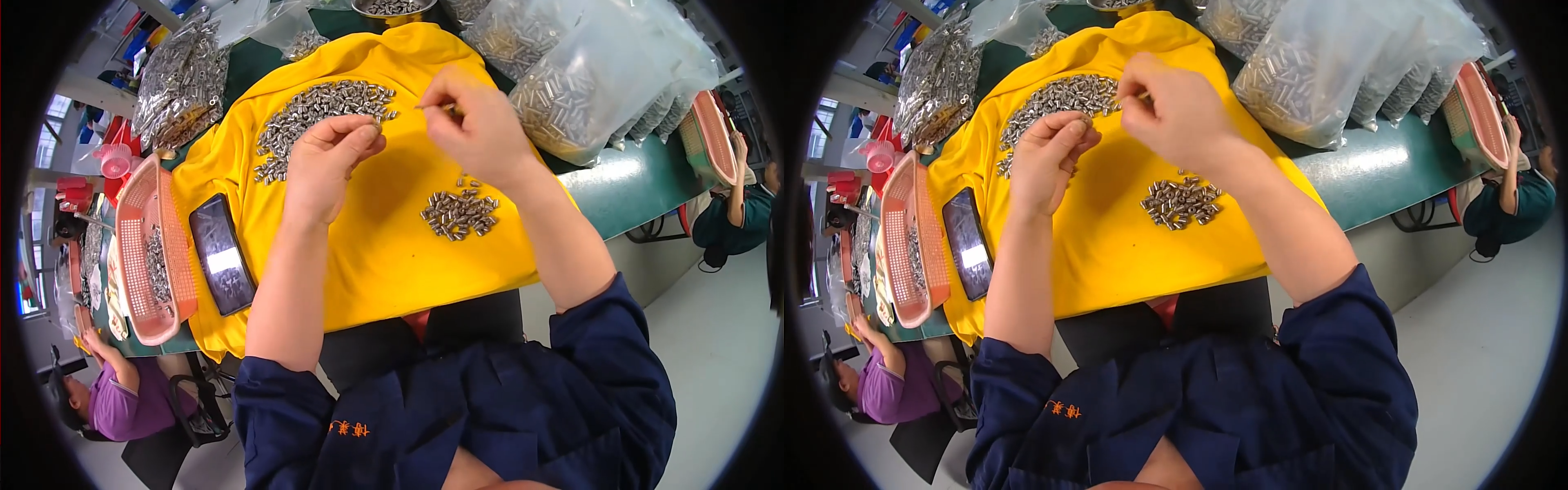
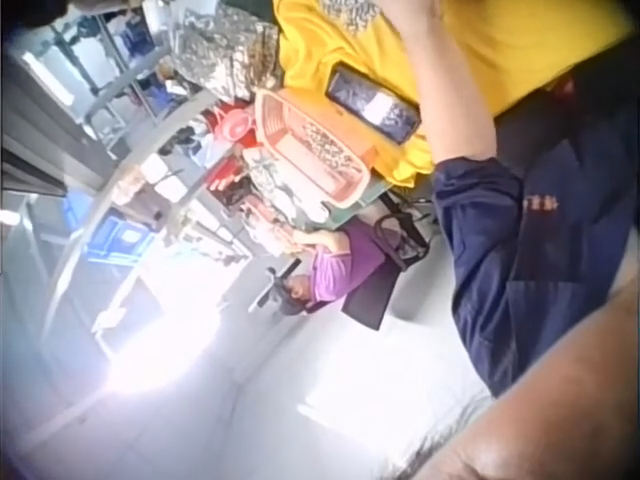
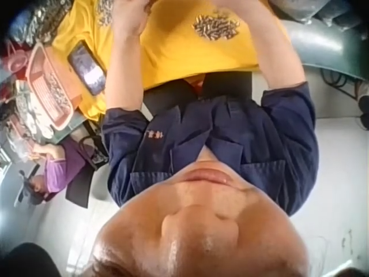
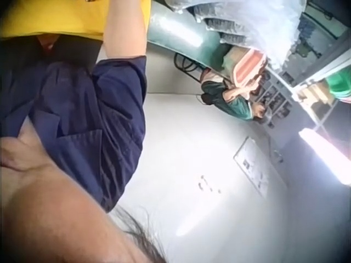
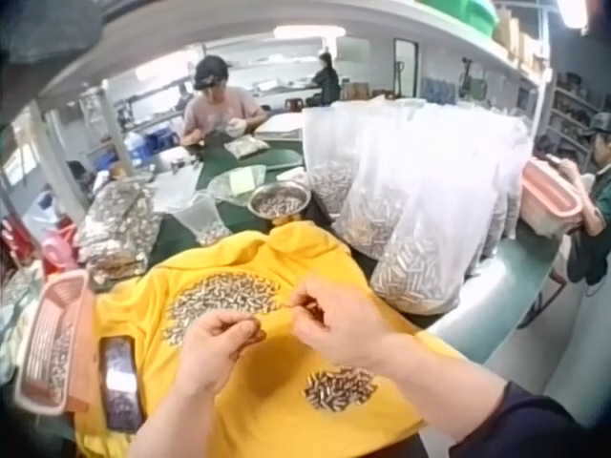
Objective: Manually sorting and inspecting small metal components at a factory workbench.
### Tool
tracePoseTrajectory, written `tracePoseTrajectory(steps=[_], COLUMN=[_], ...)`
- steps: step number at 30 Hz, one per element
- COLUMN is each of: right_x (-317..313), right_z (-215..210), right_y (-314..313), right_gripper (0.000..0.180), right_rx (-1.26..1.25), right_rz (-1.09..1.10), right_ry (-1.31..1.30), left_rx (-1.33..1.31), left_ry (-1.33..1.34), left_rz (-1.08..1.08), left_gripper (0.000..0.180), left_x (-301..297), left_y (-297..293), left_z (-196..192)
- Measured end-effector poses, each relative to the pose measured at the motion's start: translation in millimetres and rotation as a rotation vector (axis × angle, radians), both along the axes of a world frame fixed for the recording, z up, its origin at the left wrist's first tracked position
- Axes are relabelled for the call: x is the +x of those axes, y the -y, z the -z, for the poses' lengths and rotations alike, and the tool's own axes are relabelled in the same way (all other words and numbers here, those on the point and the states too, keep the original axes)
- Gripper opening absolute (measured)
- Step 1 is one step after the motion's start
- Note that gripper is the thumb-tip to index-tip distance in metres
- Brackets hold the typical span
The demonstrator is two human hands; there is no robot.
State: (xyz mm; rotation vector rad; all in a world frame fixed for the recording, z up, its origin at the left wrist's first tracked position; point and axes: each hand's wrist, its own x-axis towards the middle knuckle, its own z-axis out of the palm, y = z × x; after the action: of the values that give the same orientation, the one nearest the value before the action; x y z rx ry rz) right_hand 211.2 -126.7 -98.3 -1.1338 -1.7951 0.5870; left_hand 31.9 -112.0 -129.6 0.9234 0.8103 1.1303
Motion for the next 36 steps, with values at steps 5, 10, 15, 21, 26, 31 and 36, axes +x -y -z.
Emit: tracePoseTrajectory(steps=[5,10,15,21,26,31,36], right_x=[5,6,-3,9,1,8,6], right_z=[3,4,2,2,18,12,13], right_y=[-5,-4,-7,-9,-17,-11,-9], right_gripper=[0.009,0.009,0.01,0.015,0.01,0.009,0.008], right_rx=[0.098,0.088,0.061,-0.053,0.196,0.208,0.215], right_rz=[0.08,0.085,0.074,0.109,0.1,0.102,0.077], right_ry=[-0.042,-0.065,-0.121,-0.061,-0.106,-0.118,-0.114], left_rx=[0.301,0.783,0.729,0.933,0.965,0.961,0.841], left_ry=[-0.649,-0.78,-1.212,-1.507,-1.404,-1.282,-1.2], left_rz=[0.216,0.333,0.081,0.156,0.141,0.154,0.088], left_gripper=[0.01,0.025,0.023,0.018,0.015,0.011,0.012], left_x=[25,31,10,33,25,32,35], left_y=[24,28,-28,-57,-65,-54,-34], left_z=[-6,-10,-11,3,15,5,-14])
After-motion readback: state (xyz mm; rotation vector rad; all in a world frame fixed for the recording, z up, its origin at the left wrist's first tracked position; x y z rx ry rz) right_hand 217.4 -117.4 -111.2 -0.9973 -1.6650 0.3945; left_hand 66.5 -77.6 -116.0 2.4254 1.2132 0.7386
